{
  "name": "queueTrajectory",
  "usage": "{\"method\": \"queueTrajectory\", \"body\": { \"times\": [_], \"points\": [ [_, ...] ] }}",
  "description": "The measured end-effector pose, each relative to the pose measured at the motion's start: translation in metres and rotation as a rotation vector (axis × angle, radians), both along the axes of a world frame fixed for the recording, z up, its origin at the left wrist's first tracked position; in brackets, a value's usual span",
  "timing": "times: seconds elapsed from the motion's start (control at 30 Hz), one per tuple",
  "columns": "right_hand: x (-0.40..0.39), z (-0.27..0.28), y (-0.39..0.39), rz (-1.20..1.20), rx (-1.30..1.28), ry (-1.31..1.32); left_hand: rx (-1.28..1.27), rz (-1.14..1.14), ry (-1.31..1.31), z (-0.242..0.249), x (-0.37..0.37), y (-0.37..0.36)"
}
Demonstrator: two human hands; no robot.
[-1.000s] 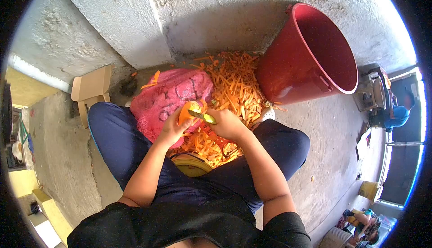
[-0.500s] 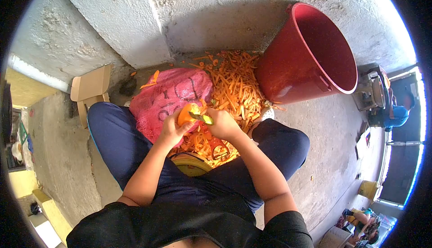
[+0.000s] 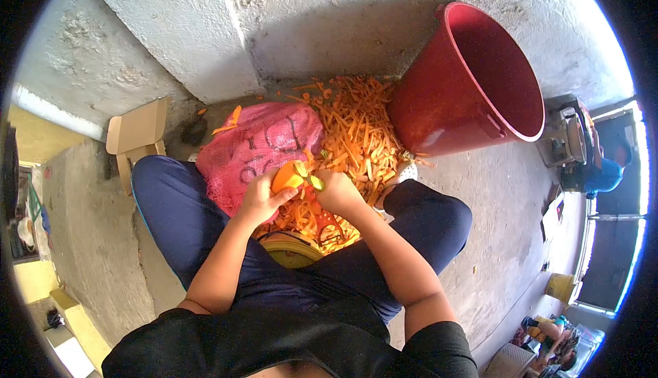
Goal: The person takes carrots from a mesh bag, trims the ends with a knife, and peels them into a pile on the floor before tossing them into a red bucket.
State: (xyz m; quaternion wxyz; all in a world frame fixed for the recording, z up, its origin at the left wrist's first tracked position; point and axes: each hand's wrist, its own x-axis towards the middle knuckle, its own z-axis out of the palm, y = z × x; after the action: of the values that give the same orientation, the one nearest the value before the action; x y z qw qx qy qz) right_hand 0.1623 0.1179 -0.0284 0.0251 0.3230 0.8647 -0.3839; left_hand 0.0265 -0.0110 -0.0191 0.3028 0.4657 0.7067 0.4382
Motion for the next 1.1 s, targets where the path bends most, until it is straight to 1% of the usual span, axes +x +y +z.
{"method": "queueTrajectory", "body": {
  "times": [0.03, 0.13, 0.23, 0.3, 0.33, 0.43, 0.5, 0.53, 0.6, 0.63, 0.7, 0.73, 0.8, 0.87, 0.9, 1.0, 1.03, 1.07, 1.1],
  "points": [
    [0.001, -0.001, 0.001, 0.017, -0.004, 0.01, -0.024, -0.01, -0.039, 0.001, -0.001, 0.0],
    [0.001, -0.001, 0.002, 0.05, -0.016, 0.02, -0.033, -0.036, -0.368, -0.005, 0.0, -0.001],
    [0.0, -0.001, 0.002, 0.028, -0.065, -0.003, 0.029, 0.001, 0.081, -0.007, 0.001, 0.001],
    [-0.001, -0.008, 0.003, 0.004, -0.147, -0.011, 0.029, 0.015, 0.055, -0.003, 0.002, 0.002],
    [-0.002, -0.006, 0.003, 0.006, -0.125, -0.008, 0.028, 0.024, 0.042, -0.002, 0.002, 0.002],
    [-0.004, 0.002, 0.003, 0.019, -0.065, -0.01, -0.071, 0.022, -0.695, -0.011, 0.005, 0.0],
    [-0.003, -0.002, 0.005, 0.029, -0.032, -0.03, 0.085, 0.018, -0.167, -0.017, 0.004, 0.003],
    [-0.001, -0.012, 0.009, 0.164, -0.017, -0.051, 0.161, 0.013, 0.095, -0.011, 0.005, 0.006],
    [0.004, -0.046, 0.02, 0.427, 0.017, -0.087, 0.318, -0.203, 0.366, 0.015, 0.021, 0.008],
    [0.001, -0.061, 0.017, 0.474, 0.137, -0.226, 0.264, -0.254, 0.317, 0.013, 0.028, 0.009],
    [0.012, -0.185, 0.016, 0.536, -0.208, 0.31, 0.229, -0.191, 0.266, 0.001, 0.029, 0.012],
    [0.006, -0.157, 0.008, 0.777, 0.067, 0.353, 0.212, -0.151, 0.24, -0.002, 0.029, 0.014],
    [0.003, -0.118, -0.012, 0.695, -0.083, 0.018, 0.145, -0.117, 0.218, -0.003, 0.026, 0.012],
    [0.004, -0.14, -0.027, 0.742, -0.182, -0.425, 0.061, -0.091, 0.185, -0.006, 0.025, 0.01],
    [0.004, -0.133, -0.03, 0.726, -0.158, -0.397, 0.017, -0.095, 0.214, -0.005, 0.024, 0.011],
    [0.006, -0.104, -0.028, 0.681, -0.113, -0.298, -0.318, -0.27, 0.375, 0.007, 0.015, 0.021],
    [0.003, -0.083, -0.024, 0.676, -0.123, -0.253, -0.264, -0.36, 0.431, 0.005, 0.012, 0.025],
    [-0.002, -0.058, -0.019, 0.673, -0.131, -0.206, -0.281, -0.482, 0.458, 0.016, 0.01, 0.035],
    [-0.005, -0.022, -0.016, 0.623, -0.103, -0.009, -0.301, -0.603, 0.482, 0.035, 0.009, 0.049]
  ]
}}
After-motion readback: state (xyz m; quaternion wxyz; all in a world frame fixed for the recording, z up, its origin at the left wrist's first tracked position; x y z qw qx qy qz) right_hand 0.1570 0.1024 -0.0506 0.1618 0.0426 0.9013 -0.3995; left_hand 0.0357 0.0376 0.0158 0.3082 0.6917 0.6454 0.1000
